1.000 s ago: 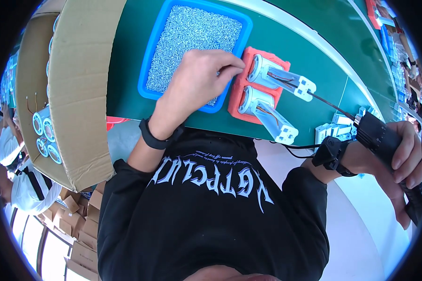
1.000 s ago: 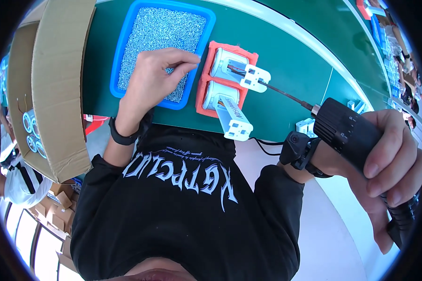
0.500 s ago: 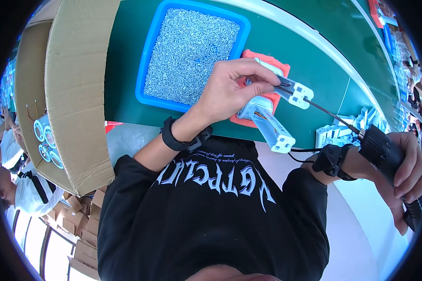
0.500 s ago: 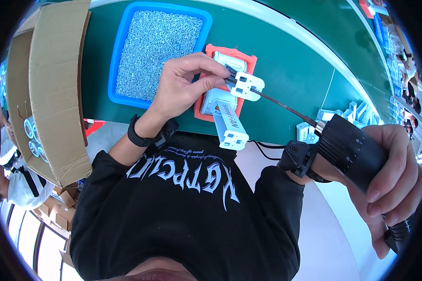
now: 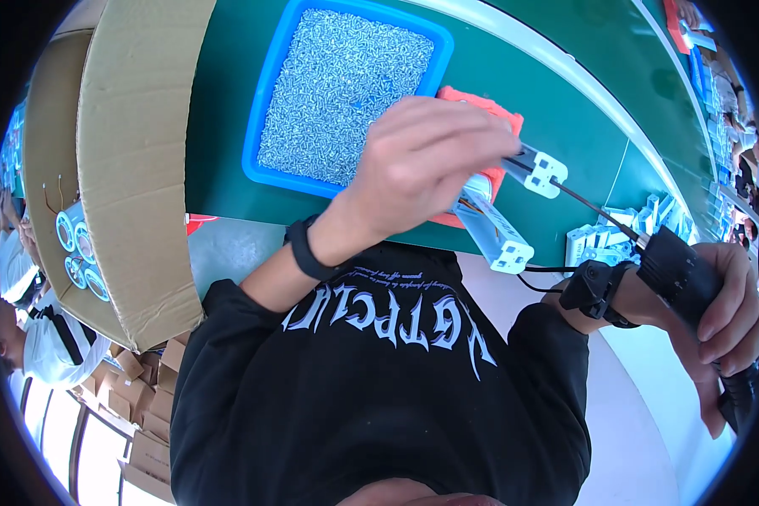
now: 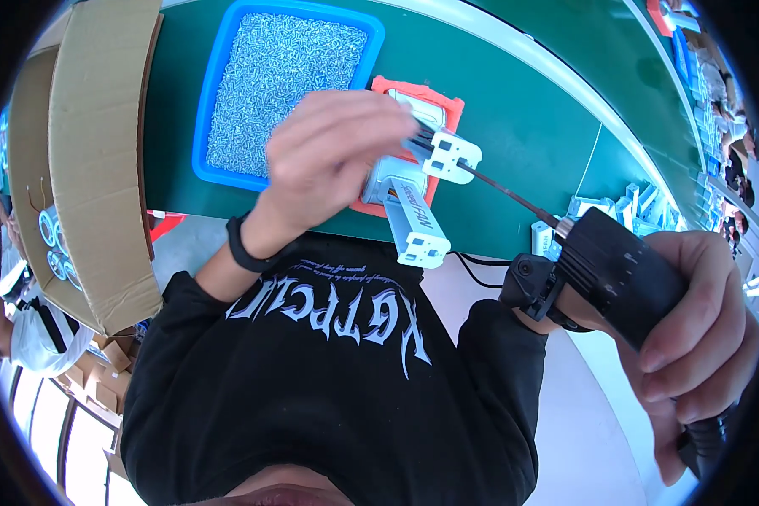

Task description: The person places batteries into a holder, fits a plastic casing over them, and secures the assembly by picking up screws from a tray and driving them into the casing with a power screwdriver.

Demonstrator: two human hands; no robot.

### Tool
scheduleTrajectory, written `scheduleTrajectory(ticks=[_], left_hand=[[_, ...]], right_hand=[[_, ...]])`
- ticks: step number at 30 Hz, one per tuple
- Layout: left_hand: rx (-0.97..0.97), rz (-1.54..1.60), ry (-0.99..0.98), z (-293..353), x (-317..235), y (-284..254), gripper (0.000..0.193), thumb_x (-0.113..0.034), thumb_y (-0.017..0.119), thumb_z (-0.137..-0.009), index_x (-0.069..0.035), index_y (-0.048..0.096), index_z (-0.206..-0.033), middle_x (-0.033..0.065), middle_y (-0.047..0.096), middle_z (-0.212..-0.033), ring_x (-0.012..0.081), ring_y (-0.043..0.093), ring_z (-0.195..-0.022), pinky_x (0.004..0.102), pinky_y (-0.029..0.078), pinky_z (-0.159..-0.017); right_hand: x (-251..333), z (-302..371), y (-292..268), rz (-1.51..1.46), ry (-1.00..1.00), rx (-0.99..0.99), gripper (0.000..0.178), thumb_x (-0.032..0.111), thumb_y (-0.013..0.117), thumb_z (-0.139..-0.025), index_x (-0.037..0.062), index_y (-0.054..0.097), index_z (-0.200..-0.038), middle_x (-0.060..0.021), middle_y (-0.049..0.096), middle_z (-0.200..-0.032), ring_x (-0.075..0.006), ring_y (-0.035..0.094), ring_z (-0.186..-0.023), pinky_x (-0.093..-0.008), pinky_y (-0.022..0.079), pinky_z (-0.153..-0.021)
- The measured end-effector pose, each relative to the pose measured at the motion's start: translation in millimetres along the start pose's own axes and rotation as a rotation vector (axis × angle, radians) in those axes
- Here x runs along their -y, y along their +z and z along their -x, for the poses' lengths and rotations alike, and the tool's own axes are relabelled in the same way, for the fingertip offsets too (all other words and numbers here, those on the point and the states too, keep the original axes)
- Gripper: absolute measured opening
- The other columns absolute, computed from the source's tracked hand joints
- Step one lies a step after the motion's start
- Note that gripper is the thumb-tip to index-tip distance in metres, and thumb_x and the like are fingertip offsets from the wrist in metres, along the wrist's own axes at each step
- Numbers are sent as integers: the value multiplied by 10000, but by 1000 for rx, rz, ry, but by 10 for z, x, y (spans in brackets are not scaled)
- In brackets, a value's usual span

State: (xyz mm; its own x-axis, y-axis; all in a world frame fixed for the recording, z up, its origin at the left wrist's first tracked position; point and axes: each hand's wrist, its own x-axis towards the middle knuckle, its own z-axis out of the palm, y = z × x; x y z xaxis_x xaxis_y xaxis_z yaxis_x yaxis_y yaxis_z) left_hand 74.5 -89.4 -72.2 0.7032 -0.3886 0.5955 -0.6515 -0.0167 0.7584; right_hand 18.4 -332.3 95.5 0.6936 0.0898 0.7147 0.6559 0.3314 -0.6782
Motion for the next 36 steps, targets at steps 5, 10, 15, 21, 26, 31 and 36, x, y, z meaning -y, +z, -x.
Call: scheduleTrajectory(ticks=[5,10,15,21,26,31,36], left_hand=[[373,-469,-355,46,-23,-518,200,-33,705,-714,-90,686,-905,77,616,-848,266,586,-847,364,495,-720],[622,-480,-480,240,58,-552,165,-57,694,-736,-84,681,-899,81,575,-855,267,544,-877,372,488,-733],[573,-433,-483,238,126,-557,89,-68,649,-785,-66,695,-862,93,598,-831,277,577,-851,373,497,-735],[482,-377,-555,179,122,-585,86,-62,620,-810,-40,703,-808,120,655,-794,307,643,-747,403,517,-684],[398,-377,-490,140,92,-521,84,-52,630,-799,-43,705,-836,126,679,-817,308,662,-721,393,531,-657],[210,-78,-428,0,46,-235,102,-29,674,-758,-54,703,-852,108,686,-822,279,668,-718,339,540,-654],[126,120,-323,-52,8,27,155,15,713,-732,-48,711,-873,85,695,-833,225,676,-738,289,535,-661]], right_hand=[[-139,-14,150,79,84,100,378,345,852,-698,84,580,-719,-13,633,-695,-118,649,-582,-200,566,-583],[-228,-74,172,75,129,167,335,270,841,-702,77,575,-764,-35,641,-717,-131,655,-600,-202,567,-594],[-281,-109,177,80,176,251,302,176,827,-707,67,569,-821,-62,651,-744,-146,663,-623,-205,569,-607],[-280,-140,175,87,227,354,304,63,810,-713,56,562,-889,-94,663,-777,-165,672,-650,-209,570,-623],[-247,-148,148,125,239,404,280,50,792,-725,57,562,-884,-97,662,-776,-164,671,-647,-210,570,-612],[-283,-149,170,158,267,420,331,267,761,-689,76,555,-865,-59,643,-779,-143,659,-628,-207,554,-597],[-263,-170,134,172,242,474,678,724,719,-627,107,549,-852,14,606,-800,-104,643,-608,-193,523,-574]])
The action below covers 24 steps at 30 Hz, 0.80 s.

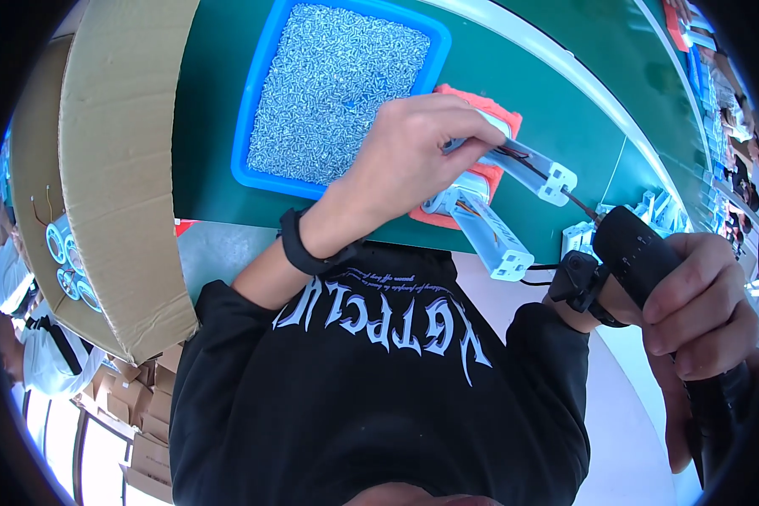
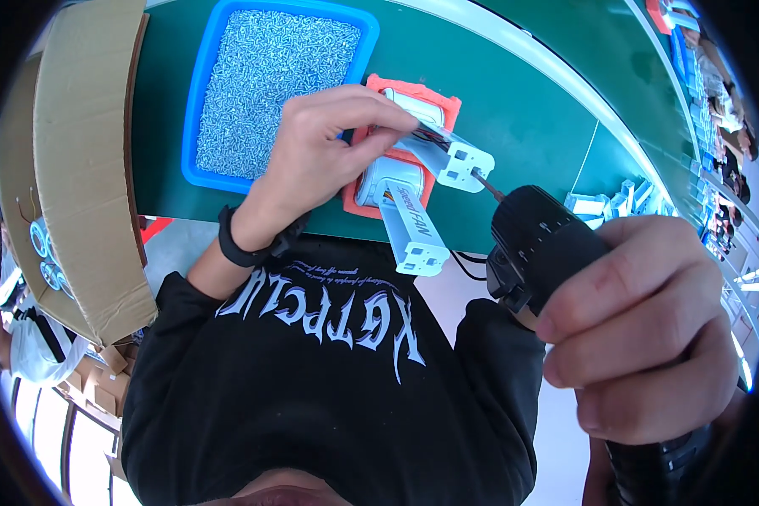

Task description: The person places batteries into a holder, fits a plastic casing over them, and secures the assembly by picking up screws from a tray and driving them into the casing with a power screwdriver.

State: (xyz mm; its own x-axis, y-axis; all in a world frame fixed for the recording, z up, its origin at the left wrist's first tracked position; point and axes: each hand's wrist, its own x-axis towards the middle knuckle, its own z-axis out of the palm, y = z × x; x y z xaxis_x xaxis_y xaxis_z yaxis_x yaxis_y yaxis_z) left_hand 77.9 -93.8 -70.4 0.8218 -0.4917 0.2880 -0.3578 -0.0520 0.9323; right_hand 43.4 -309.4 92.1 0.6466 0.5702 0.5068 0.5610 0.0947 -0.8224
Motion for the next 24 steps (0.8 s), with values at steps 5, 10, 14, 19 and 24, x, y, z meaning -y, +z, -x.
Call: scheduleTrajectory(ticks=[5,10,14,19,24], left_hand=[[-127,26,-4,61,136,162,184,29,708,-720,-54,686,-882,73,676,-821,213,646,-702,306,521,-604],[-121,268,-199,140,178,236,200,25,704,-738,-53,678,-920,72,669,-824,205,634,-708,310,509,-596],[-102,139,-87,120,194,223,211,28,697,-752,-54,675,-945,73,667,-827,207,631,-720,299,498,-603],[-103,121,-51,110,180,198,193,43,685,-757,-44,688,-930,79,667,-823,204,631,-731,295,496,-612],[-107,263,-48,131,158,158,182,70,661,-761,-30,707,-906,80,683,-837,188,641,-745,301,512,-630]], right_hand=[[-43,5,-52,-40,19,30,668,706,729,-635,101,559,-862,12,609,-775,-106,645,-597,-200,530,-574],[-121,11,-58,-159,-21,-48,339,258,817,-745,48,563,-825,-89,648,-748,-160,647,-608,-221,564,-576],[-95,82,-68,-157,-63,-193,397,374,821,-718,69,575,-783,-48,641,-730,-139,649,-603,-210,559,-568],[-50,66,8,-171,-146,-351,444,461,789,-725,87,571,-825,-15,618,-721,-123,636,-590,-215,554,-551],[-99,-65,145,-294,-385,-604,499,456,616,-865,99,504,-1194,-4,528,-741,-119,560,-541,-285,552,-500]])
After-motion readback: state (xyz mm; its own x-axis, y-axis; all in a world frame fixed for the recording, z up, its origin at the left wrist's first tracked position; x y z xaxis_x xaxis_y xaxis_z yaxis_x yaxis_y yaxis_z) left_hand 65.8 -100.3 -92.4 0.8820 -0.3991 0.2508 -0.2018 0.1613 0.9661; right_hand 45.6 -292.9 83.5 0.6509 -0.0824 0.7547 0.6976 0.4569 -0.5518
